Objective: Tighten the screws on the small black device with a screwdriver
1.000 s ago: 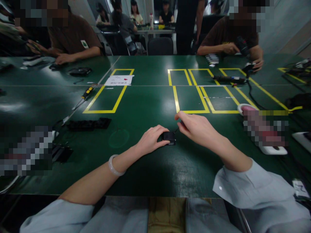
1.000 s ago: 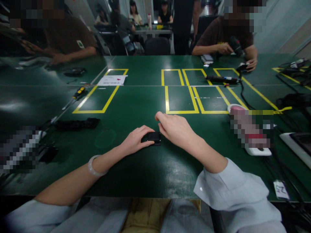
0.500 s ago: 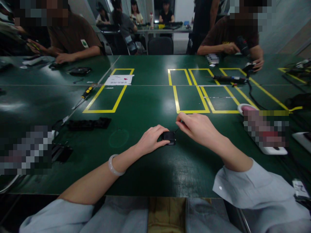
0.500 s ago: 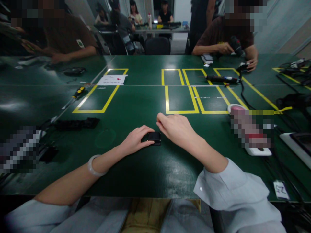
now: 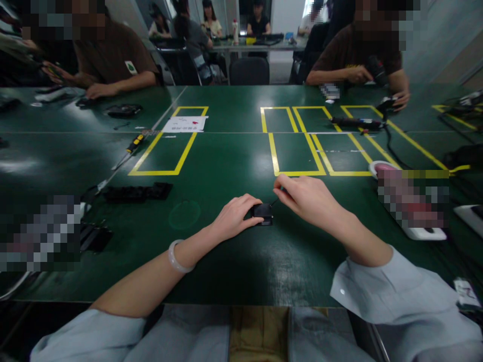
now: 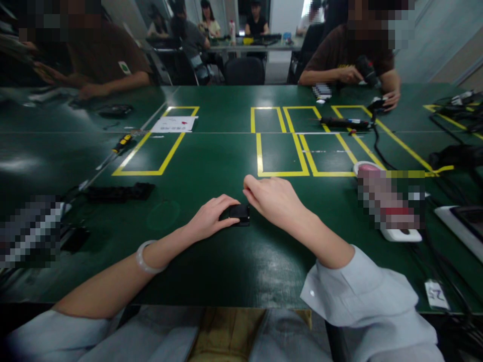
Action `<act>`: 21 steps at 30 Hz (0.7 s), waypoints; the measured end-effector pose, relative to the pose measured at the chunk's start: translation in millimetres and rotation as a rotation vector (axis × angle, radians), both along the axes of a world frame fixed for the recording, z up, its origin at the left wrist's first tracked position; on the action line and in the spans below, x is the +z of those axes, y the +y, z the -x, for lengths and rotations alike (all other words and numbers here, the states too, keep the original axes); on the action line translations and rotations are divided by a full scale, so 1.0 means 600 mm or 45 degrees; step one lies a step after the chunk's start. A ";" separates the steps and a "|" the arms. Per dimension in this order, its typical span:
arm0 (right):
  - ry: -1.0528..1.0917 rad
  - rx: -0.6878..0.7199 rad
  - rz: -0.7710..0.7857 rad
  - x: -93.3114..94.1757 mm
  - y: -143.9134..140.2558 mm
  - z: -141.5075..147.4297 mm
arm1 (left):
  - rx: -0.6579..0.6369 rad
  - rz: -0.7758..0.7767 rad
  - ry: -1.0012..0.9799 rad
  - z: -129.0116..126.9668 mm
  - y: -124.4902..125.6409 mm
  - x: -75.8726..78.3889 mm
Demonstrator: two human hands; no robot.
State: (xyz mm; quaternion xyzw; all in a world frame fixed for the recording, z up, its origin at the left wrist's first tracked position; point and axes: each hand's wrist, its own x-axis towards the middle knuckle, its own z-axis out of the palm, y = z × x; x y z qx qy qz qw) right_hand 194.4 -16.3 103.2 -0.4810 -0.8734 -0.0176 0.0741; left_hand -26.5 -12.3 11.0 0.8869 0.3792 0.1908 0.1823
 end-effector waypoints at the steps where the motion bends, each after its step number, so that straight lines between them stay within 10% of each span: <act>1: 0.001 0.000 0.001 0.000 0.000 0.000 | 0.002 0.000 0.004 0.000 0.000 0.001; 21: 0.031 0.015 -0.036 -0.003 -0.001 0.002 | 0.004 -0.009 0.000 0.000 0.001 -0.004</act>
